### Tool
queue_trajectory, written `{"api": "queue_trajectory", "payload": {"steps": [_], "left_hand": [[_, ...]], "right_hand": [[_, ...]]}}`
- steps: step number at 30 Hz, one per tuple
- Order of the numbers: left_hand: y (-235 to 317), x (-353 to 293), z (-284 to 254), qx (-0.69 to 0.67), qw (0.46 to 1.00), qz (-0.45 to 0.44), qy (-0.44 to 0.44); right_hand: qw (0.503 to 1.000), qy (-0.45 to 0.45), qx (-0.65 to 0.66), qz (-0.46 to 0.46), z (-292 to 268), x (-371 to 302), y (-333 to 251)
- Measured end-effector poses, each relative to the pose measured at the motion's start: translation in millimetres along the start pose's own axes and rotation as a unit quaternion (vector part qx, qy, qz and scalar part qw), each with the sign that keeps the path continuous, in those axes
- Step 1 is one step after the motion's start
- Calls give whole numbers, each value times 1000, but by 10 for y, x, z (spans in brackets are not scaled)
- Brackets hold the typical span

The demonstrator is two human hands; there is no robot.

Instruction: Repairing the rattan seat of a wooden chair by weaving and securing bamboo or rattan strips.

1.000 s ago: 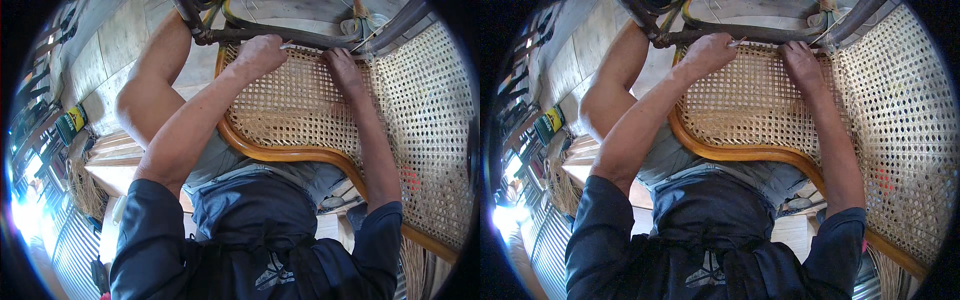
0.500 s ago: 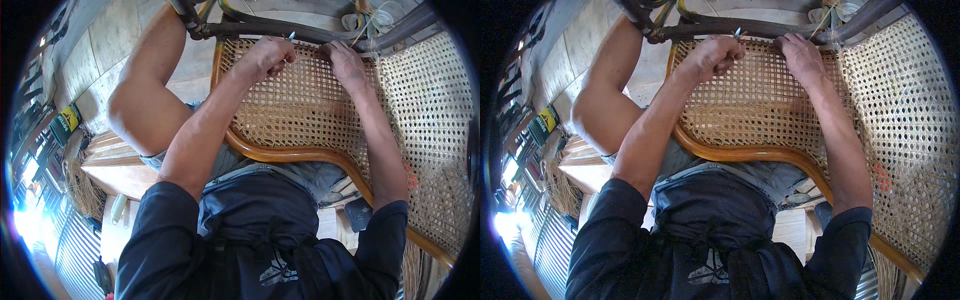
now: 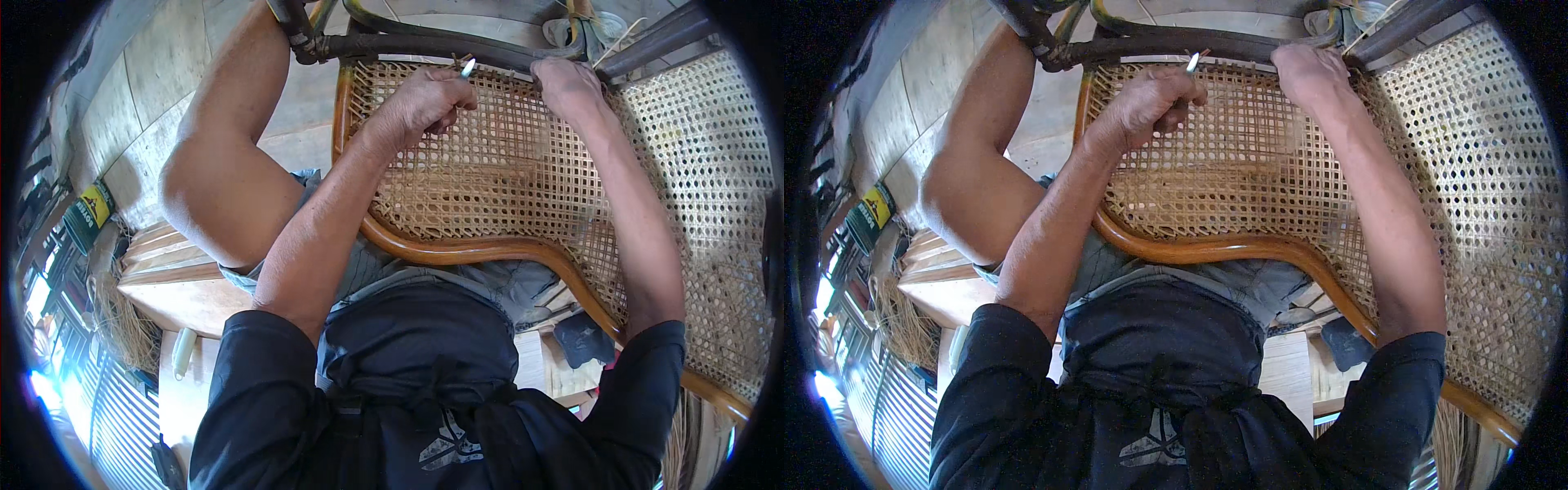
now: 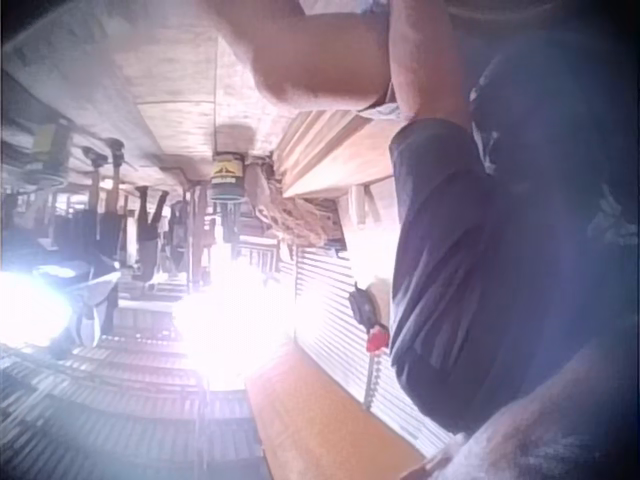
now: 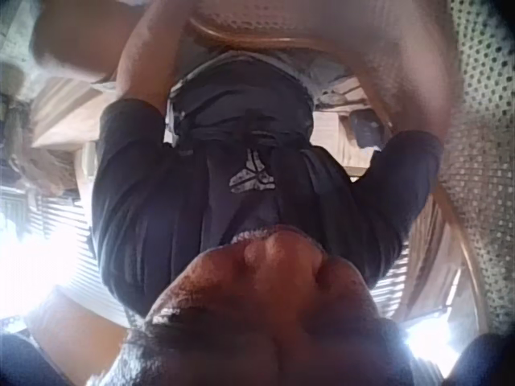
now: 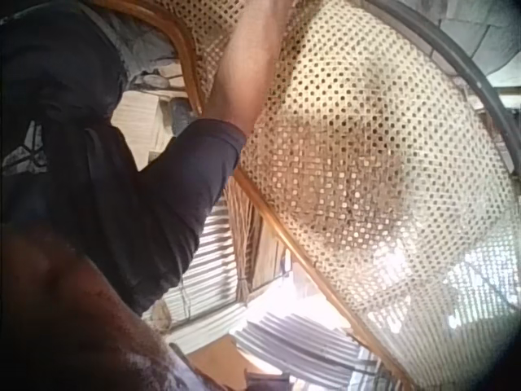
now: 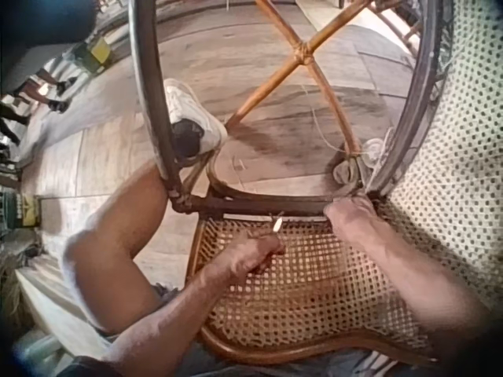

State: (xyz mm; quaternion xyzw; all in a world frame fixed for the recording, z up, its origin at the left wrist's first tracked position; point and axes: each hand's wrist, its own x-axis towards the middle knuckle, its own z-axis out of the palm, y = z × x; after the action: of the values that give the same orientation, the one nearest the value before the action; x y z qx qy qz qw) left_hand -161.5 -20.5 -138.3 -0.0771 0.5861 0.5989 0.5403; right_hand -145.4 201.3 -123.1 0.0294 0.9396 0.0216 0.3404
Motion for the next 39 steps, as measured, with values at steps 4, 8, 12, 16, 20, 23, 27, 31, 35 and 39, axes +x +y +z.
{"api": "queue_trajectory", "payload": {"steps": [4, 8, 12, 16, 20, 23, 27, 31, 35, 39], "left_hand": [[4, 6, -19, -37, 999, 5, -13], [48, -88, -65, 98, 995, 27, -16], [8, -97, -55, 277, 957, 86, 3], [145, -154, 13, 296, 955, 20, 15], [130, -358, -68, 373, 926, 32, 45], [227, -490, -122, 387, 922, 26, 11], [23, -891, -425, 366, 929, -49, 4], [74, -1333, -310, 338, 937, -75, 33], [66, -1499, -359, 344, 928, -127, 72], [-39, -1656, -301, 212, 958, -75, 177]], "right_hand": [[998, -6, 26, 52, 77, 82, 37], [998, -9, 37, 48, 69, 75, 39], [999, 6, 4, 31, -2, 56, -35], [990, 58, -128, 21, 699, 415, 623], [1000, 15, -7, 21, 97, 116, 73], [998, 69, 3, -9, 182, 77, 127], [998, 46, 42, 2, 164, 32, 112], [998, 57, 33, 0, 239, 44, 30], [996, 80, 28, -24, 211, 29, 0], [997, 29, 58, 37, 141, 90, -34]]}}
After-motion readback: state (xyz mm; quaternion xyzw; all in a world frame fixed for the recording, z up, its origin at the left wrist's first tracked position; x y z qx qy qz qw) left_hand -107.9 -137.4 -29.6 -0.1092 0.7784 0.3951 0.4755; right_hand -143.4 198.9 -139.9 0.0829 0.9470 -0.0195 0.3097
